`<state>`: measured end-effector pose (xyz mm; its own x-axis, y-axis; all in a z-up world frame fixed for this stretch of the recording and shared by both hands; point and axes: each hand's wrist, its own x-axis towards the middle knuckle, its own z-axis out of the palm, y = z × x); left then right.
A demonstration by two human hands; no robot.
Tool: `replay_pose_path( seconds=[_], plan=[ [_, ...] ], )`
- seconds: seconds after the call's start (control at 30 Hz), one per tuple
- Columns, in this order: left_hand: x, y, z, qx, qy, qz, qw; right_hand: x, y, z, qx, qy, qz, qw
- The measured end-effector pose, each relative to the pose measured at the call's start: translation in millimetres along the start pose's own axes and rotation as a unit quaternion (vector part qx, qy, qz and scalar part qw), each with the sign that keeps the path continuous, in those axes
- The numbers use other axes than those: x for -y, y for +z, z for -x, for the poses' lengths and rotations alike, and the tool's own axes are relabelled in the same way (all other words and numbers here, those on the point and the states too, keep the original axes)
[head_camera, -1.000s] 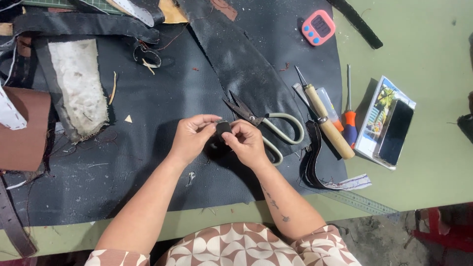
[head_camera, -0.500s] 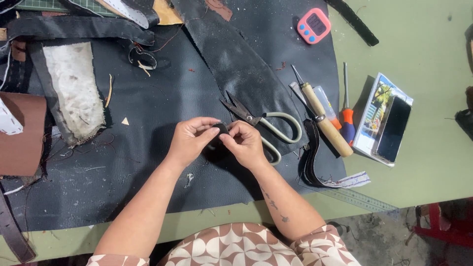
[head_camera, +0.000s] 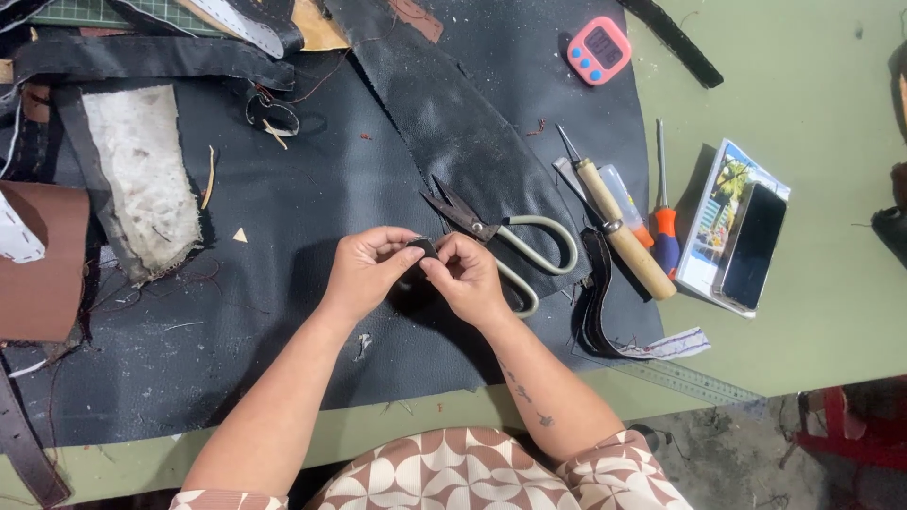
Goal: Trimming and cutting small pieces of leather scraps using scissors at a workshop table.
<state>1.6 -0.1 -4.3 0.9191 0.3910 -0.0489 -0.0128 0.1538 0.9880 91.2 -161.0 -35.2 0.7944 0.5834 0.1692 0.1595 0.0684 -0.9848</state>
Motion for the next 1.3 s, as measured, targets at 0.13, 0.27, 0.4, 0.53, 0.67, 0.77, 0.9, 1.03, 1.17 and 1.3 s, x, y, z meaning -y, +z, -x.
replay_pose_path(
  seconds=[0.13,0.27,0.4,0.53,0.67,0.77,0.9,1.03,1.17,1.3],
  plan=[
    [-9,6,3,-0.015,0.022,-0.010,1.000,-2,4,3,-0.016,0.023,-0.040,0.999],
    [-10,7,3,-0.053,0.063,-0.052,0.995,1,8,1,-0.022,0.058,-0.105,0.993],
    [-11,9,3,-0.083,0.087,-0.091,0.989,8,11,3,-0.027,0.105,-0.140,0.984],
    [-13,13,6,-0.082,0.072,-0.078,0.991,19,6,2,-0.038,0.111,-0.125,0.985],
    [-10,13,3,-0.068,0.053,-0.059,0.995,15,2,2,-0.066,0.079,-0.085,0.991],
    [9,7,1,-0.084,0.044,-0.029,0.995,9,5,3,-0.063,0.086,-0.109,0.988],
    [17,7,0,-0.112,0.019,0.027,0.993,11,7,2,-0.049,0.104,-0.111,0.987],
    [12,10,2,-0.104,0.021,0.016,0.994,18,-3,-1,-0.054,0.101,-0.100,0.988],
    [7,8,1,-0.073,0.006,-0.022,0.997,10,-12,-3,-0.064,0.068,-0.055,0.994],
    [5,8,2,-0.039,-0.017,-0.010,0.999,25,-19,-9,-0.072,-0.013,-0.010,0.997]
  ],
)
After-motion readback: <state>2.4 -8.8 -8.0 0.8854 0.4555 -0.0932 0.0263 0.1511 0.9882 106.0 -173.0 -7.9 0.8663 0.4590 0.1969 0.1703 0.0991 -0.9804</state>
